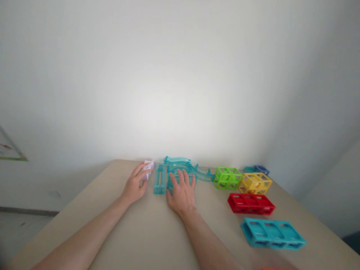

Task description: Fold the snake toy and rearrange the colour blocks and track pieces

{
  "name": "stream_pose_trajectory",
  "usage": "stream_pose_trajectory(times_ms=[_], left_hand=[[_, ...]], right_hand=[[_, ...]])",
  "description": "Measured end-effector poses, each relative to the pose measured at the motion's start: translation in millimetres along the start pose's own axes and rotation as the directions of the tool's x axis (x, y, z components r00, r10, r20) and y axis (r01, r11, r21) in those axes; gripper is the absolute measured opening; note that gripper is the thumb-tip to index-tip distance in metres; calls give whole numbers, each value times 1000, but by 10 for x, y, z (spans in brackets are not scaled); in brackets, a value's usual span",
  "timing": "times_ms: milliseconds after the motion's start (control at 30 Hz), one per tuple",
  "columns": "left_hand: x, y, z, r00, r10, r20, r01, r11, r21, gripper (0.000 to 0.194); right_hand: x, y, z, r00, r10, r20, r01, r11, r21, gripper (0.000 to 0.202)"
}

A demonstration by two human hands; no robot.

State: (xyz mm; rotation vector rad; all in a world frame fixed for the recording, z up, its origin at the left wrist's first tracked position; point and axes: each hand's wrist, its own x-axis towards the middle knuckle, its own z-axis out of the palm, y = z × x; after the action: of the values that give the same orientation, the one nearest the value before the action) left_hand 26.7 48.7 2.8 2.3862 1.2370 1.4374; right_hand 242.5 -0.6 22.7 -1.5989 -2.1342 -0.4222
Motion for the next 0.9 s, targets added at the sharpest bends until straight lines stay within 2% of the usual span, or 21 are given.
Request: stream_pose_trajectory(times_ms=[67,100,133,233,333,433,600,733,900], left_hand=[[-98,163,-40,975,151,162,-156,988,21,52],[-124,218,-42,955,176,239,-190,981,35,53],[-131,250,-33,948,167,271,-191,979,65,50],[-52,225,33,961,89,260,-141,972,189,36],[57,143,82,966,69,248,-129,964,235,40],[89,86,60,968,62,243,-122,963,241,42],[54,-113,-24,990,-36,138,1,969,248,30],[53,-254,-29,996,-23,82,4,976,220,27],[74,-190,-31,995,16,100,-31,988,150,12]], right_hand=[[-6,-52,-39,992,-123,15,122,992,24,56],[-1,-79,-47,984,-173,26,172,984,46,53],[10,-103,-47,978,-203,36,200,977,69,49],[66,-143,-4,980,-193,43,187,975,120,38],[114,-138,48,986,-167,20,162,977,142,34],[129,-112,66,989,-146,-5,145,978,147,27],[132,-75,84,994,-107,-36,111,984,141,15],[147,-80,133,992,-125,-36,128,987,101,18],[158,-107,127,986,-165,26,163,985,57,22]])
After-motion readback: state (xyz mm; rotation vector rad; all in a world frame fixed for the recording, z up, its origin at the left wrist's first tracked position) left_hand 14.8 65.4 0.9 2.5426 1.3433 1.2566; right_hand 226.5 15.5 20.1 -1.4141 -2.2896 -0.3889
